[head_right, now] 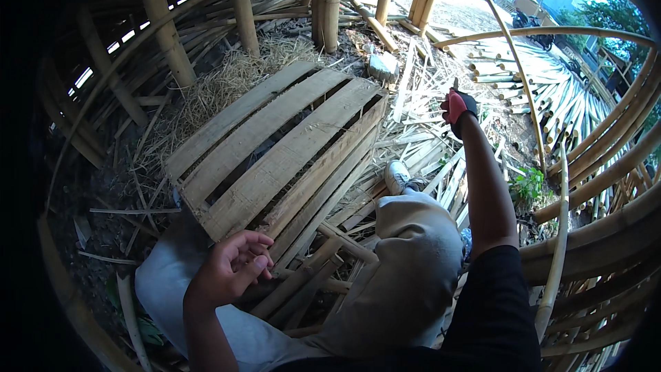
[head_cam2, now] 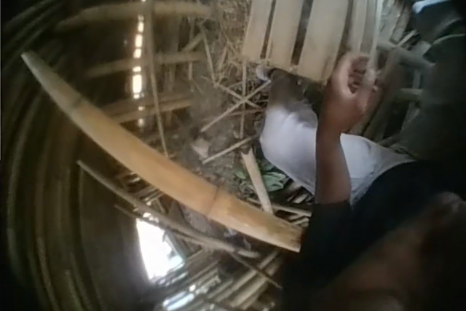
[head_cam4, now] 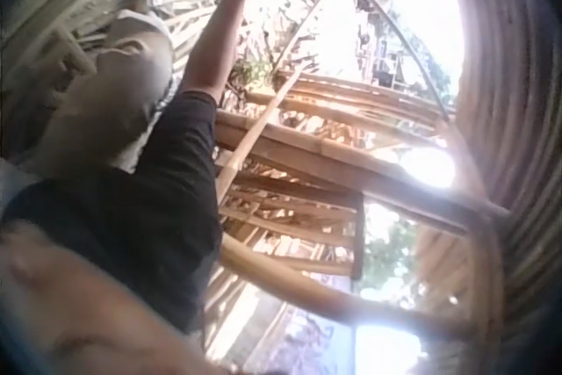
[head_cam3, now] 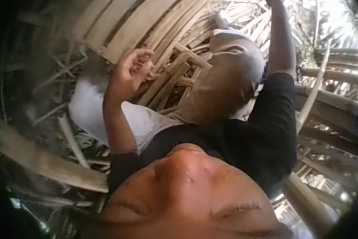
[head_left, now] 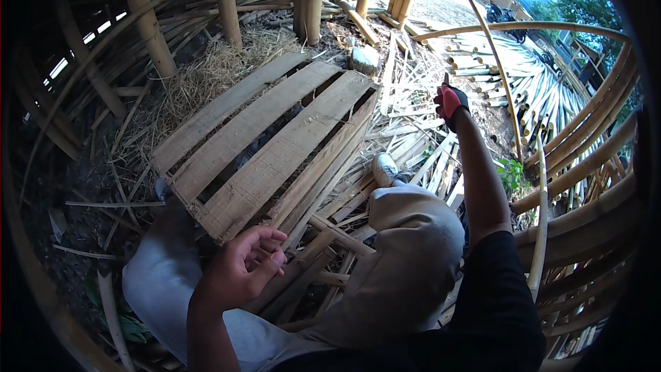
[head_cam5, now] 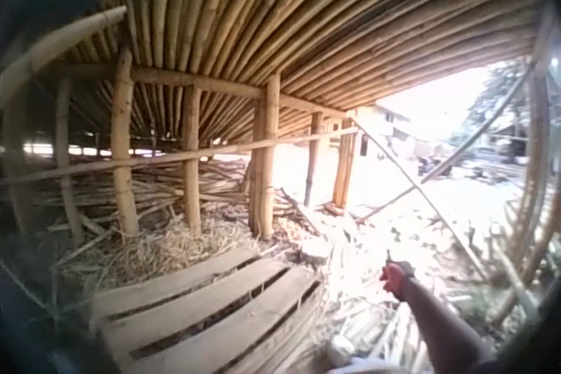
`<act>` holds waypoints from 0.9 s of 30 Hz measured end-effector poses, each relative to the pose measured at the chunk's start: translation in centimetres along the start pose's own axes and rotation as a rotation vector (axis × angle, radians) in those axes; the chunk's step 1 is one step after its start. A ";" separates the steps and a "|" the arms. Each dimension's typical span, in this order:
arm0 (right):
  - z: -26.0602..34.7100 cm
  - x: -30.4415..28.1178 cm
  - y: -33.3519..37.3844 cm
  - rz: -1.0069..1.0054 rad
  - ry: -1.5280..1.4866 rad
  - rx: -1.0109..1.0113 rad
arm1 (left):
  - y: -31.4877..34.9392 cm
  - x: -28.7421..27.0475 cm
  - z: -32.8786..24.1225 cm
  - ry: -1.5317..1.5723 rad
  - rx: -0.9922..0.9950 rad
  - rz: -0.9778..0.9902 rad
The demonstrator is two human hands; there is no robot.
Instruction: The person sits on the ground and uses a knife to split a bamboo pole into thin strips. They hold the bamboo with one hand and guide the knife with the other, repeatedly splitting the pole and setting the strips aside.
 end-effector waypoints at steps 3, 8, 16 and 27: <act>-5.5 -2.6 3.9 -0.060 0.096 0.102 | 0.1 -0.8 0.0 -0.041 0.011 -0.047; -18.5 -12.2 9.7 -0.323 0.690 0.042 | -0.2 -0.3 -0.5 -0.017 -0.013 -0.022; -35.0 -14.3 19.1 -0.400 0.955 0.377 | -0.1 0.2 -0.2 -0.086 -0.034 -0.040; -41.1 -16.9 19.8 -0.034 1.298 0.737 | -1.1 1.4 0.1 -0.175 -0.060 -0.079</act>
Point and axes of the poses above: each hand's wrist, its own y-axis away from the middle knuckle, its own x-axis out of the palm, z = x × y, the point moved 10 cm from there along -y, towards the middle knuckle, and after that the axes turned 3 degrees about x, right-handed, at the moved point
